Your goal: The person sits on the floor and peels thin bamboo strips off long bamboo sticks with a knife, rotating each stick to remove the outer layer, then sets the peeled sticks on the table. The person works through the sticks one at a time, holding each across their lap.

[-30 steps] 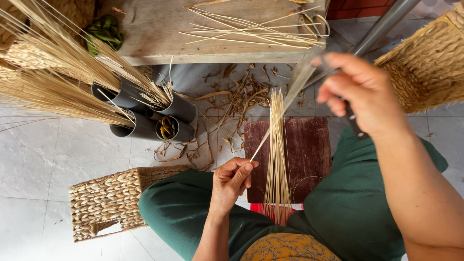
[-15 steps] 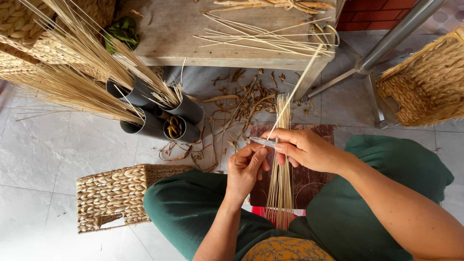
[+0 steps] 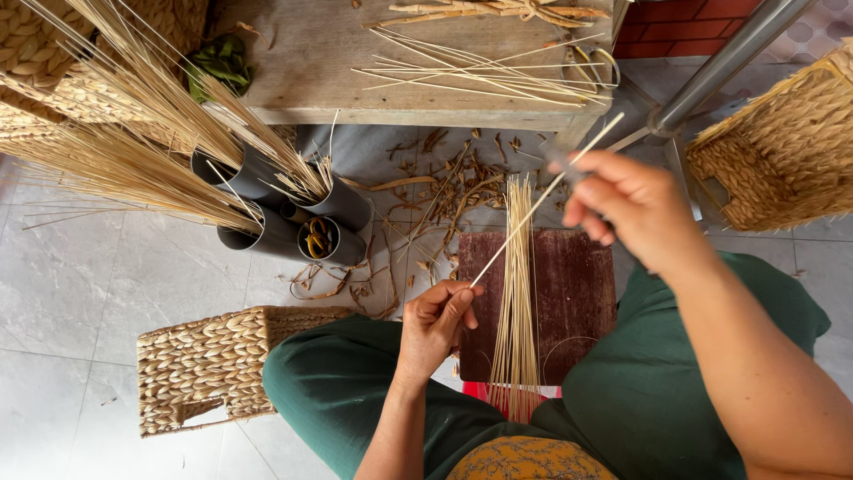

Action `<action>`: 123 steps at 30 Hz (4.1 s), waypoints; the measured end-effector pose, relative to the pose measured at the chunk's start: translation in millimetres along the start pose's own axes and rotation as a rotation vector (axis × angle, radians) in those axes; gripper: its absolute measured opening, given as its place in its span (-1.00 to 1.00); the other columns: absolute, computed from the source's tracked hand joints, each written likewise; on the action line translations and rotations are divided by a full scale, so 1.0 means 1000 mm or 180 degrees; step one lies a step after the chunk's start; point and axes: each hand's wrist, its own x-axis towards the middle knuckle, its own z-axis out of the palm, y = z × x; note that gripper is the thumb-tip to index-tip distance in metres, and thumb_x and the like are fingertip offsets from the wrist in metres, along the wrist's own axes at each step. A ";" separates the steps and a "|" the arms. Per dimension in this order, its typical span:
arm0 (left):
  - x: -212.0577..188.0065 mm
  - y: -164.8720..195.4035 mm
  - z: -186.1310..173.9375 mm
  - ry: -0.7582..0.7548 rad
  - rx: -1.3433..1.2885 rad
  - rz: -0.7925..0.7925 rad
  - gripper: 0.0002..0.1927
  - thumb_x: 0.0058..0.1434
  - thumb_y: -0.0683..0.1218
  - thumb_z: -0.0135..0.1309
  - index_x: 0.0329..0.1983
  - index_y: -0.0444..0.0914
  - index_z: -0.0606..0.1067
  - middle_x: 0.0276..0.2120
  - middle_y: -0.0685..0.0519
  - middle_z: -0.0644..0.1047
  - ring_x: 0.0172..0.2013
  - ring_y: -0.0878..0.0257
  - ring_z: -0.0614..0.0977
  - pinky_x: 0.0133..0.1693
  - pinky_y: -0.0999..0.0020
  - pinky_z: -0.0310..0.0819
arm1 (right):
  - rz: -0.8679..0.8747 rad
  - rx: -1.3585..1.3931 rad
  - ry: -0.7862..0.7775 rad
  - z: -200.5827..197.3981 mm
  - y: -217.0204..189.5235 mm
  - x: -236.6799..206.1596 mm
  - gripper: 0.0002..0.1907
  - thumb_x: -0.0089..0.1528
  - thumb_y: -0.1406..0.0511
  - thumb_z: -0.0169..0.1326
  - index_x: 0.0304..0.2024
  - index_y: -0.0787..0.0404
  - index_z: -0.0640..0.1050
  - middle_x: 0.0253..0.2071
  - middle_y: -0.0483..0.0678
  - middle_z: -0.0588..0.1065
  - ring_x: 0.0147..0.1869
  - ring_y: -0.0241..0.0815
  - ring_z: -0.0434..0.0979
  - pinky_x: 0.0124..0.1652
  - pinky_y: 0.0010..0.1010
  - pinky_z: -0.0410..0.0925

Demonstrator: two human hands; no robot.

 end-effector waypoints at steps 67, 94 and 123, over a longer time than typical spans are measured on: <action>0.024 0.027 0.040 0.0933 0.1229 0.1266 -0.91 0.33 -0.22 0.20 -0.15 -0.35 0.63 -0.49 0.08 0.57 -0.50 0.45 0.52 -0.46 0.54 0.39 | 0.0299 0.0410 -0.0720 0.031 0.021 -0.006 -0.58 0.37 0.41 -0.03 0.30 0.25 0.44 -0.42 -0.03 0.55 -0.53 -0.42 0.35 -0.53 -0.58 0.29; 0.017 0.022 0.030 0.0830 0.0506 0.0937 -0.84 0.36 -0.17 0.16 -0.10 -0.36 0.64 -0.31 0.09 0.67 -0.45 0.48 0.54 -0.43 0.58 0.42 | -0.0338 -0.0891 -0.1149 0.026 -0.004 -0.019 -0.22 0.30 0.44 0.01 0.51 -0.14 0.12 -0.46 -0.16 0.59 -0.56 -0.43 0.36 -0.49 -0.56 0.38; 0.020 0.020 0.032 0.0647 -0.0023 0.0510 -0.80 0.40 -0.11 0.13 -0.06 -0.34 0.64 -0.56 0.17 0.51 -0.59 0.56 0.36 -0.54 0.62 0.17 | -0.0611 -0.0618 -0.1275 0.010 0.010 -0.022 -0.25 0.31 0.45 0.01 0.51 -0.05 0.14 -0.41 -0.16 0.64 -0.56 -0.47 0.38 -0.54 -0.59 0.37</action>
